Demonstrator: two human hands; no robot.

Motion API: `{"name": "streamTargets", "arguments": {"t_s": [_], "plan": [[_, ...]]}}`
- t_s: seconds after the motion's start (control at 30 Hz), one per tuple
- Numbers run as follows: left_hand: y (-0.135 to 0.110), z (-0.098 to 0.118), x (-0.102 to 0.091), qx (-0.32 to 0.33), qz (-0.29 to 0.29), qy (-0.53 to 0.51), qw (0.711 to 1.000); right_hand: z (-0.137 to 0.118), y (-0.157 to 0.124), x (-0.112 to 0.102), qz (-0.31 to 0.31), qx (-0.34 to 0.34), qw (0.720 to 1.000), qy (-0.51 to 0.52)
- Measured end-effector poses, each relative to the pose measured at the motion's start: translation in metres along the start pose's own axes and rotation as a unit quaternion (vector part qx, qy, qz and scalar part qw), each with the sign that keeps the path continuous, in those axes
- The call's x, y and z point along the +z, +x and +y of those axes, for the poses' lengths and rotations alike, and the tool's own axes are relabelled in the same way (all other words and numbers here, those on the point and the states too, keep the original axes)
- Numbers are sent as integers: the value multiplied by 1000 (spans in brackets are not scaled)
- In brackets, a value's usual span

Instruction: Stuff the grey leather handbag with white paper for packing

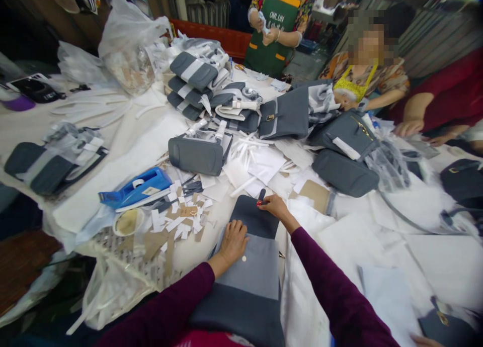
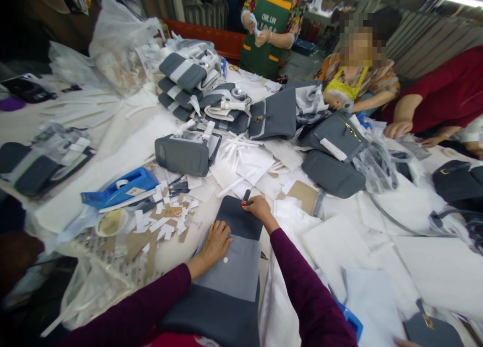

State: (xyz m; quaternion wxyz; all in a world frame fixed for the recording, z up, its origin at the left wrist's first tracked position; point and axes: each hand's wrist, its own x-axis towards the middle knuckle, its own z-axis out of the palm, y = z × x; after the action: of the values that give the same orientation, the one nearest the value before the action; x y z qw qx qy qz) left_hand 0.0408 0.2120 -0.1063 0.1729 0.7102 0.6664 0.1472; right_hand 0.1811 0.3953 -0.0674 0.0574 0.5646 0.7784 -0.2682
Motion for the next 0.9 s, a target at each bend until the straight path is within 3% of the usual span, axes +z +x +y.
{"name": "streamTargets", "arguments": {"t_s": [0.07,0.13,0.23,0.33,0.47,0.6,0.67,0.8,0.9], "plan": [[-1,-1,3,-8,6,-13,1000,-10,-31,-1,13,-10,1000,-6],[-1,-3,8,-11,12,-38,999,-21,-72,11,51,-34,998,-3],[-1,-11,13,15,5,-92,996,-31,-134,50,128,-85,987,51],[-7,-24,12,58,-18,-122,991,-28,-174,91,163,-133,968,136],[-26,-41,2,71,-7,-139,988,-19,-187,120,168,-162,960,156],[-44,-55,3,-38,39,-193,980,-20,-190,124,146,-193,969,58],[-48,-61,10,-61,41,-232,970,-26,-195,124,128,-211,969,-13],[-48,-71,20,-42,38,-274,960,-40,-200,124,114,-218,961,-129],[-49,-77,22,-23,38,-306,951,-41,-196,121,103,-211,963,-133]]}}
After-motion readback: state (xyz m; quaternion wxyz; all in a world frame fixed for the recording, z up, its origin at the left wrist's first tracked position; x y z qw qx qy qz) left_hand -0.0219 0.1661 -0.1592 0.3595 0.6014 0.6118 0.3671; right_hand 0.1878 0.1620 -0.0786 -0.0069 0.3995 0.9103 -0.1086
